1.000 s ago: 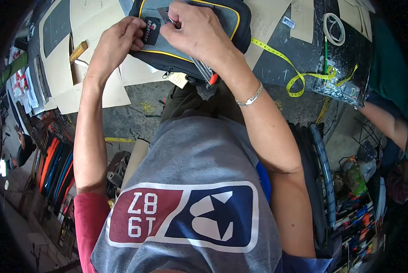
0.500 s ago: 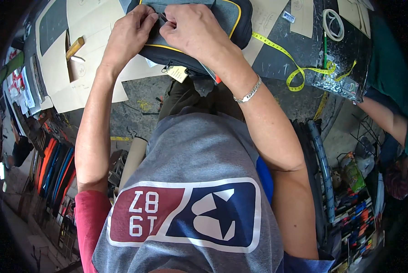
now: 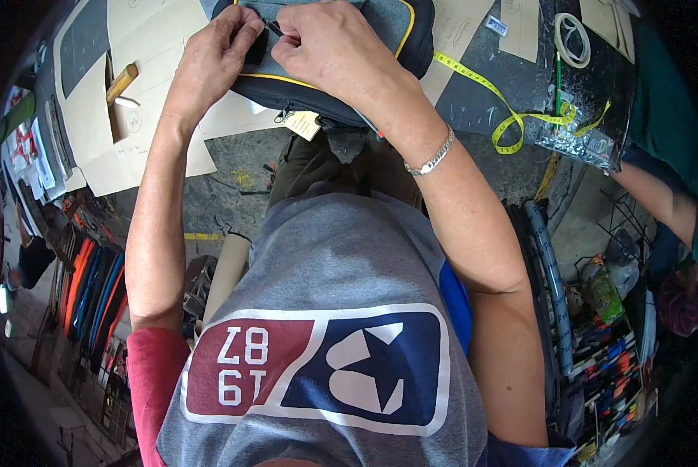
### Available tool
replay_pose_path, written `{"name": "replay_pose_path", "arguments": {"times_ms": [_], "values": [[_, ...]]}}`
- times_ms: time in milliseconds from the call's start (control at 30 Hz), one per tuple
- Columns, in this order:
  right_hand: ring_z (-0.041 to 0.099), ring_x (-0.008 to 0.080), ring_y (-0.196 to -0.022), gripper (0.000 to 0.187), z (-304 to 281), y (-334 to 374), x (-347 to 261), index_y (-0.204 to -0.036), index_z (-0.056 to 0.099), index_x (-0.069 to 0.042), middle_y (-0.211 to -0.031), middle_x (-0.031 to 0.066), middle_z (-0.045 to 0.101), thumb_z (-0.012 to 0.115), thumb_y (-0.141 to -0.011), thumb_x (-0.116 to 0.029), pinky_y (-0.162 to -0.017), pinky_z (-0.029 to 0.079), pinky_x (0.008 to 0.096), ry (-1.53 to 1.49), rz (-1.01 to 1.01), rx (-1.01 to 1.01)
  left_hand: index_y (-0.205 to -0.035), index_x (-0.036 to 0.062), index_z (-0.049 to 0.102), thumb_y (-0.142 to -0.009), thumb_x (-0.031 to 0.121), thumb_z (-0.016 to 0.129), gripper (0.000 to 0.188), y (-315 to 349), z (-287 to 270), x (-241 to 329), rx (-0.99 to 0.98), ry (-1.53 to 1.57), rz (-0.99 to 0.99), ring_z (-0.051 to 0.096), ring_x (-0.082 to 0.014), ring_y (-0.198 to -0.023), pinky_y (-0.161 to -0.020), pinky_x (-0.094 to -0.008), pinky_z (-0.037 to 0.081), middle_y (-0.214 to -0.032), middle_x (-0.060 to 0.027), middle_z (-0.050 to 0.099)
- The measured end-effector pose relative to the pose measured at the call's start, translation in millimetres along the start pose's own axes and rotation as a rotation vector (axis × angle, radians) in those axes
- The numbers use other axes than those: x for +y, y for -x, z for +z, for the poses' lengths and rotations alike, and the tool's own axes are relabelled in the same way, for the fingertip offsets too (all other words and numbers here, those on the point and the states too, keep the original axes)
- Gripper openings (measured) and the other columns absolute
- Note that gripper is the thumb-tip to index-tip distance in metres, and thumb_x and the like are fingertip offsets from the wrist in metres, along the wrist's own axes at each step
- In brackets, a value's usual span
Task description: Measuring the dimensions of a small bag and a large cardboard pattern using a tape measure and a utility knife in a textile workshop.
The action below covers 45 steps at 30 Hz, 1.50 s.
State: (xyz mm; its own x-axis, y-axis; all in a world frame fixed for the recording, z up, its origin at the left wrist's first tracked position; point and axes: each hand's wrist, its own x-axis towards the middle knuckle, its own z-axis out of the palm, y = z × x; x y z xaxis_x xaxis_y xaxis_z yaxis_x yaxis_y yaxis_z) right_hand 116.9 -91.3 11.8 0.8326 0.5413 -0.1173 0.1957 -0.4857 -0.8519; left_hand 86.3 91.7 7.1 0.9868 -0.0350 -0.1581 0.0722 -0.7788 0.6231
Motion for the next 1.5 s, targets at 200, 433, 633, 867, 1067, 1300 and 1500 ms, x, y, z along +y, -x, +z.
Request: {"name": "replay_pose_path", "arguments": {"times_ms": [200,433,633,867,1067,1300,1500], "values": [[0.063,0.0435,-0.075,0.016,4.5,1.5,1.6,-0.076,0.059,0.007,-0.075,0.0288,0.060,0.063,-0.081,-0.008,-0.068,0.050,0.0482,0.053,-0.055,0.035,-0.089,-0.0016,0.054,-0.097,0.019,0.058,0.023,1.9,-3.1,9.2,-0.015,-0.008,-0.036,0.059,-0.0447,-0.076,-0.065,-0.0473,0.046,-0.078,-0.0261,0.059],[0.062,0.0428,-0.074,0.017,-3.8,1.5,0.1,-0.079,0.059,0.006,-0.074,0.0279,0.060,0.062,-0.083,-0.010,-0.067,0.049,0.0474,0.061,0.018,-0.072,-0.089,-0.0009,0.053,-0.097,0.020,0.058,0.023,3.0,-4.4,12.4,0.018,0.010,-0.039,0.059,-0.0436,-0.072,-0.063,-0.0462,0.045,-0.074,-0.0247,0.057],[0.063,0.0404,-0.072,0.019,-2.0,3.2,-2.0,-0.079,0.057,0.006,-0.073,0.0266,0.059,0.062,-0.084,-0.012,-0.065,0.049,0.0450,-0.017,0.007,0.006,-0.088,-0.0005,0.052,-0.097,0.019,0.059,0.023,2.9,-7.9,11.7,-0.016,0.054,-0.058,0.056,-0.0391,-0.066,-0.061,-0.0432,0.045,-0.070,-0.0223,0.055],[0.062,0.0390,-0.071,0.020,0.3,3.5,-3.4,-0.078,0.056,0.007,-0.072,0.0255,0.059,0.063,-0.084,-0.011,-0.067,0.049,0.0452,0.004,0.036,-0.013,-0.089,-0.0004,0.053,-0.096,0.020,0.059,0.022,2.4,-7.3,10.1,-0.036,0.071,-0.116,0.054,-0.0345,-0.063,-0.061,-0.0412,0.045,-0.070,-0.0208,0.054],[0.062,0.0398,-0.074,0.020,1.2,3.8,-4.3,-0.079,0.056,0.007,-0.074,0.0259,0.060,0.063,-0.084,-0.011,-0.069,0.049,0.0459,0.031,0.050,-0.002,-0.089,-0.0004,0.053,-0.096,0.020,0.058,0.022,3.6,-5.8,6.9,-0.029,0.079,-0.069,0.054,-0.0356,-0.064,-0.061,-0.0411,0.045,-0.070,-0.0209,0.054],[0.060,0.0336,-0.061,0.021,5.3,-0.2,4.7,-0.076,0.054,0.003,-0.067,0.0223,0.056,0.064,-0.084,-0.014,-0.058,0.046,0.0415,-0.065,0.098,0.100,-0.093,-0.0030,0.057,-0.099,0.025,0.056,0.028,1.1,5.8,-2.1,0.169,0.629,0.333,0.063,-0.0411,-0.074,-0.064,-0.0458,0.048,-0.077,-0.0252,0.062],[0.056,0.0285,-0.056,0.020,11.0,-13.9,11.6,-0.077,0.053,0.001,-0.063,0.0195,0.052,0.063,-0.085,-0.014,-0.054,0.043,0.0415,-0.067,0.046,0.193,-0.078,-0.0055,0.067,-0.094,0.020,0.059,0.031,-13.6,10.2,2.5,-0.141,-0.506,0.062,0.066,-0.0442,-0.070,-0.064,-0.0496,0.054,-0.072,-0.0255,0.066]]}}
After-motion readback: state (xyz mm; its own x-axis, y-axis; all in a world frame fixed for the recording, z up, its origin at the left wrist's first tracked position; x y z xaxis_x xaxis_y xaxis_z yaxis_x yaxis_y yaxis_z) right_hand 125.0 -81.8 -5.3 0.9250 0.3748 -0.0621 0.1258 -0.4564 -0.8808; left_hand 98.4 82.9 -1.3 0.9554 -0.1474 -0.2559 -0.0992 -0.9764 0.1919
